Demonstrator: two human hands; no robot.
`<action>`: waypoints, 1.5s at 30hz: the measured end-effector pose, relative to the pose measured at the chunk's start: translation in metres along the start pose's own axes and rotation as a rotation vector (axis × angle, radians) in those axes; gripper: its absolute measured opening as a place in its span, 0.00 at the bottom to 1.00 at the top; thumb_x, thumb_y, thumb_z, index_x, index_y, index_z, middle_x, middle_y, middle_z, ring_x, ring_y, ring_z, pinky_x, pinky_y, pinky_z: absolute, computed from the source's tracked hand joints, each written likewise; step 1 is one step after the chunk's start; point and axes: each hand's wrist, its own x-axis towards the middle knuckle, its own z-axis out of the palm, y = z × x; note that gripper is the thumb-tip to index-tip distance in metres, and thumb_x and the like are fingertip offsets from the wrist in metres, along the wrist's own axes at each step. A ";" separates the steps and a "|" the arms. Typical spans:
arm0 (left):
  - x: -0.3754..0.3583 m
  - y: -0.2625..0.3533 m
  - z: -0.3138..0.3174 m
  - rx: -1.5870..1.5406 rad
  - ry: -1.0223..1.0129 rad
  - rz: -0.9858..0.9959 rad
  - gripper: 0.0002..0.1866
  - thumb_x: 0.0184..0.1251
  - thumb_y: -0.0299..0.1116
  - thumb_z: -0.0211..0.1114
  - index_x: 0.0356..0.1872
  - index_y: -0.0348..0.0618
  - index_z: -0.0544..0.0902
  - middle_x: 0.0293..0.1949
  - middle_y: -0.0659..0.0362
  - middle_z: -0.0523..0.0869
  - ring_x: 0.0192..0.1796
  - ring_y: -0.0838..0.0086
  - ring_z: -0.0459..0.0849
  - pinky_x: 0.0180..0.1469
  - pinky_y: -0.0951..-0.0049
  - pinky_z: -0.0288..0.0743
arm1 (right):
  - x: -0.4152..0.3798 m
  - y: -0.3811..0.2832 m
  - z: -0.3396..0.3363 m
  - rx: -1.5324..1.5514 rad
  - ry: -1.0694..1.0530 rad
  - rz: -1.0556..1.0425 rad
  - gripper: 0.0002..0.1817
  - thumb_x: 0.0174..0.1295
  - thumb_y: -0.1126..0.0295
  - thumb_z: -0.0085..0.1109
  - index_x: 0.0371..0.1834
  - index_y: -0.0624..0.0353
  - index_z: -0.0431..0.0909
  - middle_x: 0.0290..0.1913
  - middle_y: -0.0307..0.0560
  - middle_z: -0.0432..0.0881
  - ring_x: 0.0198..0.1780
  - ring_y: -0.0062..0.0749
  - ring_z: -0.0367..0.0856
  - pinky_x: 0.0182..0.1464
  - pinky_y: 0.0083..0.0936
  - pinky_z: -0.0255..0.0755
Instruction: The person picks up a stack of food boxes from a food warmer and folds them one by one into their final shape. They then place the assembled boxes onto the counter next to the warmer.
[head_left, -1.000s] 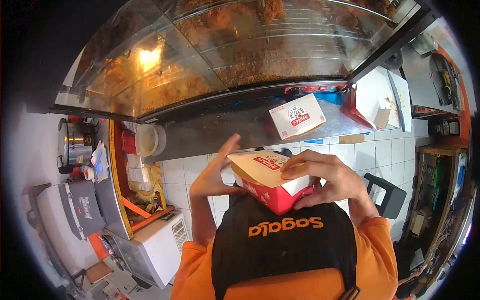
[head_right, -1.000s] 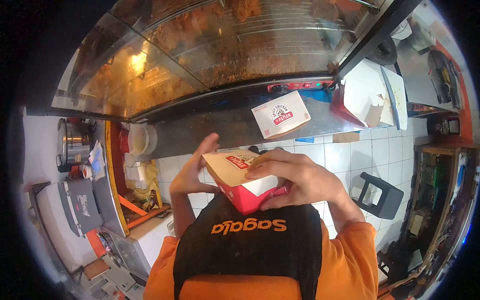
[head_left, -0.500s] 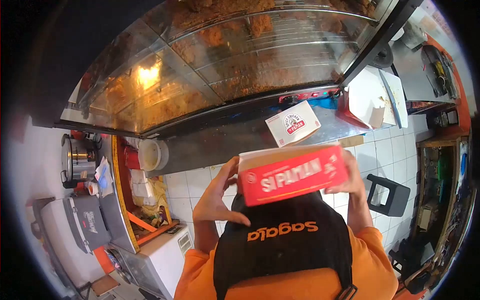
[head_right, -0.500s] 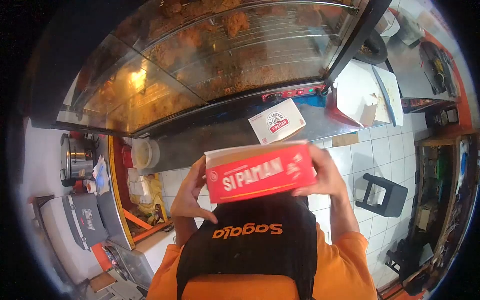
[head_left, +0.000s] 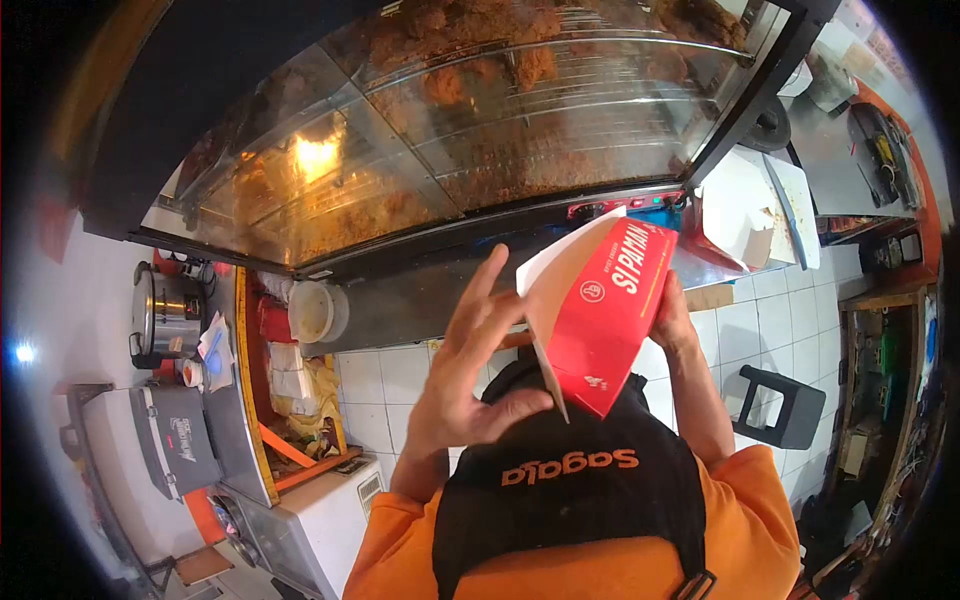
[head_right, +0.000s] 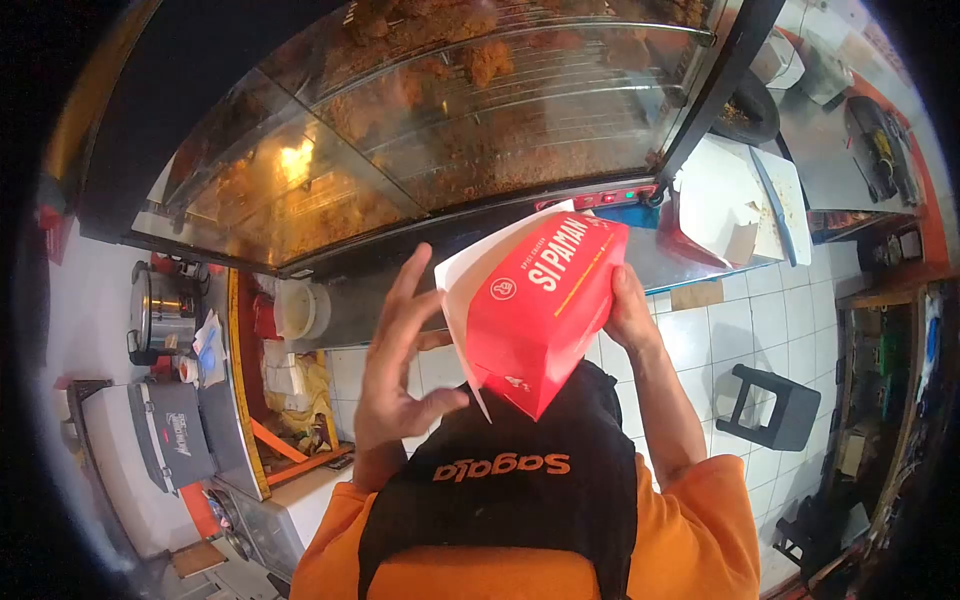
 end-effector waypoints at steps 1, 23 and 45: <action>0.004 0.001 -0.005 0.146 -0.028 0.074 0.44 0.55 0.43 0.85 0.73 0.43 0.75 0.81 0.37 0.57 0.74 0.47 0.74 0.67 0.53 0.78 | 0.001 0.001 0.001 0.014 -0.039 0.041 0.45 0.69 0.35 0.59 0.71 0.67 0.70 0.63 0.51 0.82 0.63 0.33 0.83 0.66 0.35 0.78; 0.009 -0.021 -0.016 0.145 -0.048 0.098 0.18 0.52 0.29 0.85 0.39 0.42 0.82 0.41 0.59 0.82 0.44 0.74 0.83 0.41 0.73 0.80 | -0.021 0.023 0.021 0.031 0.078 0.088 0.37 0.79 0.42 0.48 0.71 0.68 0.69 0.63 0.52 0.82 0.61 0.33 0.84 0.62 0.33 0.80; 0.003 -0.038 -0.008 -0.078 0.179 -0.136 0.14 0.64 0.13 0.70 0.42 0.39 0.74 0.45 0.60 0.76 0.48 0.80 0.80 0.43 0.81 0.86 | -0.020 0.034 0.015 -0.157 0.069 0.064 0.38 0.81 0.39 0.39 0.77 0.63 0.62 0.70 0.53 0.75 0.67 0.36 0.78 0.67 0.37 0.75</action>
